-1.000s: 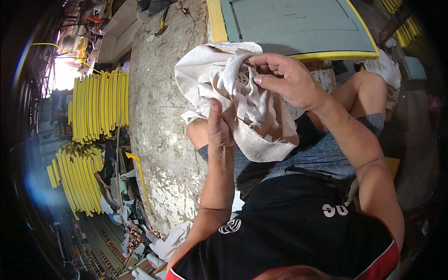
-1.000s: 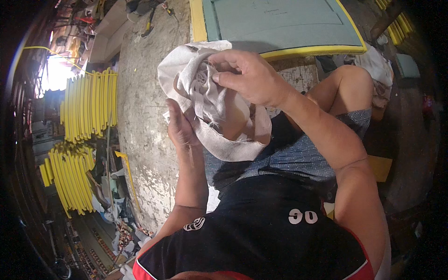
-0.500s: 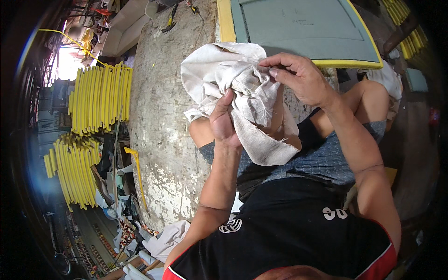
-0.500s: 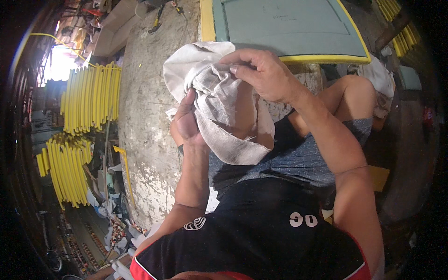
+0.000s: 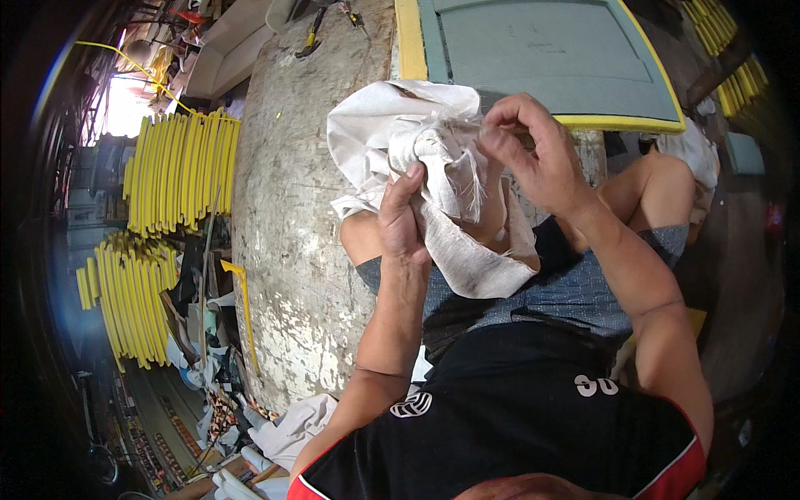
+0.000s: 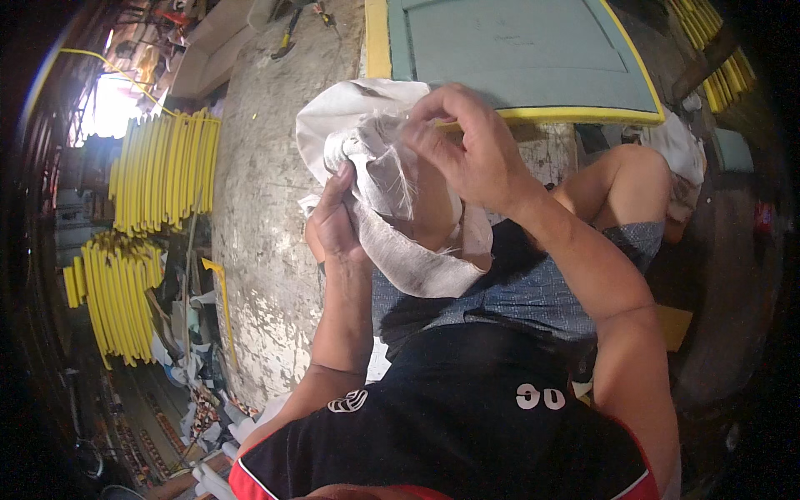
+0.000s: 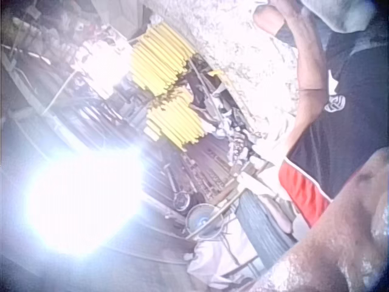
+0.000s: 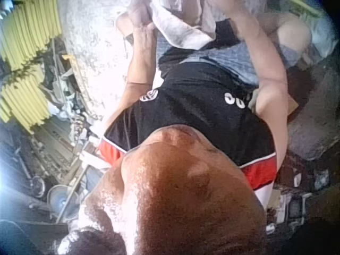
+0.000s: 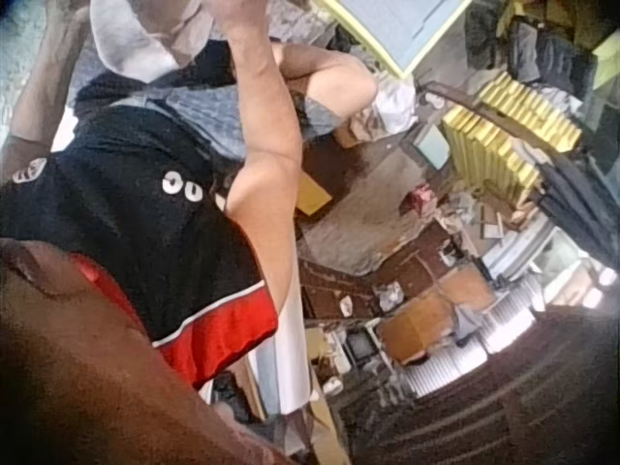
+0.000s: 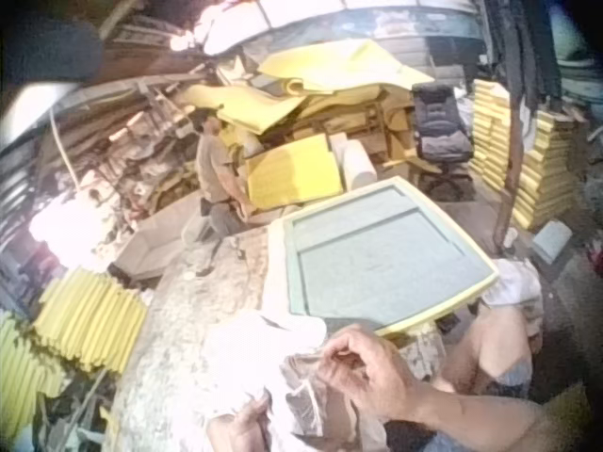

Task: The person sits cross-legged on the floor and uses red-handled scissors to cut a piece of white fabric. They hold the fabric with one hand and cut along its edge with the other, then unfold and inspect the cut piece.

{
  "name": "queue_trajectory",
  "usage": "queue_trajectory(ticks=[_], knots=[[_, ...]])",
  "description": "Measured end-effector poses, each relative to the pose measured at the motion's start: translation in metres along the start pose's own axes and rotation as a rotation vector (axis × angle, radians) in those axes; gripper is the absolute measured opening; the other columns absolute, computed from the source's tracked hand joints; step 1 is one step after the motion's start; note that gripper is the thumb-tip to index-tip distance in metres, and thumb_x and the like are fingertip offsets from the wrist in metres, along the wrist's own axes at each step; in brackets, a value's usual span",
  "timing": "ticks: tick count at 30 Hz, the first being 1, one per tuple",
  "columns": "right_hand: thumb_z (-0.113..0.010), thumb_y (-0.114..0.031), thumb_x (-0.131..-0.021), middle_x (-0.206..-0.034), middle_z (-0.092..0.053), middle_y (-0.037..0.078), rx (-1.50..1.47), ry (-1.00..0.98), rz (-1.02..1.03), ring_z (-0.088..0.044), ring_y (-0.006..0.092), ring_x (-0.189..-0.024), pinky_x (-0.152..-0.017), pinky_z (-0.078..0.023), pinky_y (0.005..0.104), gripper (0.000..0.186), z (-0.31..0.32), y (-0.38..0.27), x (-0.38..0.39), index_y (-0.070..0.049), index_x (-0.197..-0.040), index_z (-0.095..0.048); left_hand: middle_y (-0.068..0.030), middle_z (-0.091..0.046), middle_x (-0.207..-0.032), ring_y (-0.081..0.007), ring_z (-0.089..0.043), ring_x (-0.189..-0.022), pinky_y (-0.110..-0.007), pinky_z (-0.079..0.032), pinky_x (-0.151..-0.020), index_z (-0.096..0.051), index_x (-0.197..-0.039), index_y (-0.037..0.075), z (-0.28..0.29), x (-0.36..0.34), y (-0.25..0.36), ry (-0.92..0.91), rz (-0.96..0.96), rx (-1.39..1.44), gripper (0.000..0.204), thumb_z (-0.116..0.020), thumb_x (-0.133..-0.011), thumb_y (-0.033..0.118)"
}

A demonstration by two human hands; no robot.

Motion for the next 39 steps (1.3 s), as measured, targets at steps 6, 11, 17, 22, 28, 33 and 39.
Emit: queue_trajectory(ticks=[6, 11, 17, 22, 28, 33, 39], knots=[[-0.069, -0.021, -0.092, -0.086, -0.063, 0.011, -0.002, -0.134, -0.027, -0.063, 0.0239, -0.079, -0.074, -0.05, 0.0345, 0.023, -0.016, -0.008, 0.008, 0.001, -0.095, -0.063, -0.0165, -0.065, -0.12, -0.0284, -0.067, -0.106, -0.042, -0.058, -0.092, -0.047, -0.135, -0.003, 0.001, -0.003, -0.006, -0.002, 0.006, -0.01, 0.044, -0.059, -0.094, 0.012], [-0.068, -0.015, -0.093, -0.087, -0.063, 0.011, 0.022, -0.102, -0.071, -0.062, 0.0208, -0.082, -0.075, -0.049, 0.032, 0.018, -0.018, 0.004, 0.008, 0.001, -0.093, -0.062, -0.0182, -0.064, -0.122, -0.0308, -0.066, -0.108, -0.045, -0.057, -0.093, -0.05, -0.134, -0.002, 0.016, -0.019, -0.022, -0.026, 0.131, 0.209, 0.04, -0.056, -0.097, 0.013], [-0.067, -0.02, -0.093, -0.095, -0.07, 0.014, 0.114, -0.091, -0.151, -0.068, 0.0233, -0.087, -0.077, -0.052, 0.0335, 0.022, -0.002, 0.027, -0.017, 0.0, -0.102, -0.067, -0.0239, -0.061, -0.128, -0.0378, -0.063, -0.114, -0.052, -0.049, -0.103, -0.049, -0.135, -0.006, 0.073, -0.045, -0.021, 0.083, 0.151, 0.145, 0.044, -0.045, -0.101, 0.023], [-0.065, -0.025, -0.094, -0.096, -0.073, 0.014, 0.277, 0.009, -0.273, -0.07, 0.0237, -0.089, -0.08, -0.053, 0.0341, 0.028, 0.029, 0.07, -0.083, -0.002, -0.108, -0.068, -0.0259, -0.055, -0.136, -0.0385, -0.056, -0.125, -0.051, -0.04, -0.112, -0.046, -0.139, -0.005, 0.158, -0.073, -0.021, 0.002, 0.178, 0.233, 0.049, -0.041, -0.101, 0.026], [-0.067, -0.026, -0.094, -0.09, -0.071, 0.005, 0.421, 0.211, -0.205, -0.064, 0.0108, -0.085, -0.078, -0.05, 0.0265, 0.028, 0.071, 0.12, -0.162, -0.001, -0.106, -0.069, -0.024, -0.055, -0.137, -0.0371, -0.057, -0.124, -0.051, -0.041, -0.112, -0.049, -0.138, -0.004, 0.192, -0.083, -0.045, -0.141, 0.227, 0.306, 0.051, -0.042, -0.099, 0.029], [-0.064, -0.034, -0.09, -0.096, -0.074, 0.012, 0.593, 0.254, -0.122, -0.07, 0.0251, -0.09, -0.081, -0.053, 0.036, 0.032, 0.105, 0.114, -0.23, -0.008, -0.106, -0.072, -0.0231, -0.057, -0.136, -0.0366, -0.057, -0.124, -0.051, -0.042, -0.111, -0.05, -0.138, -0.002, 0.199, -0.091, -0.051, -0.029, 0.237, 0.298, 0.051, -0.042, -0.099, 0.03], [-0.062, -0.033, -0.094, -0.097, -0.073, 0.011, 0.977, 0.065, -0.088, -0.069, 0.0248, -0.088, -0.081, -0.053, 0.0364, 0.03, 0.149, 0.177, -0.285, -0.01, -0.112, -0.071, -0.0226, -0.055, -0.138, -0.0357, -0.055, -0.126, -0.049, -0.04, -0.112, -0.048, -0.14, -0.002, 0.185, -0.09, -0.047, -0.073, 0.237, 0.302, 0.054, -0.041, -0.1, 0.034]])
Point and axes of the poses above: each hand's wrist, its own x-axis away from the middle knuckle, its own z-axis out of the back of the hand, y = z × x, the point moved 7 cm from there along -x, towards the middle knuckle
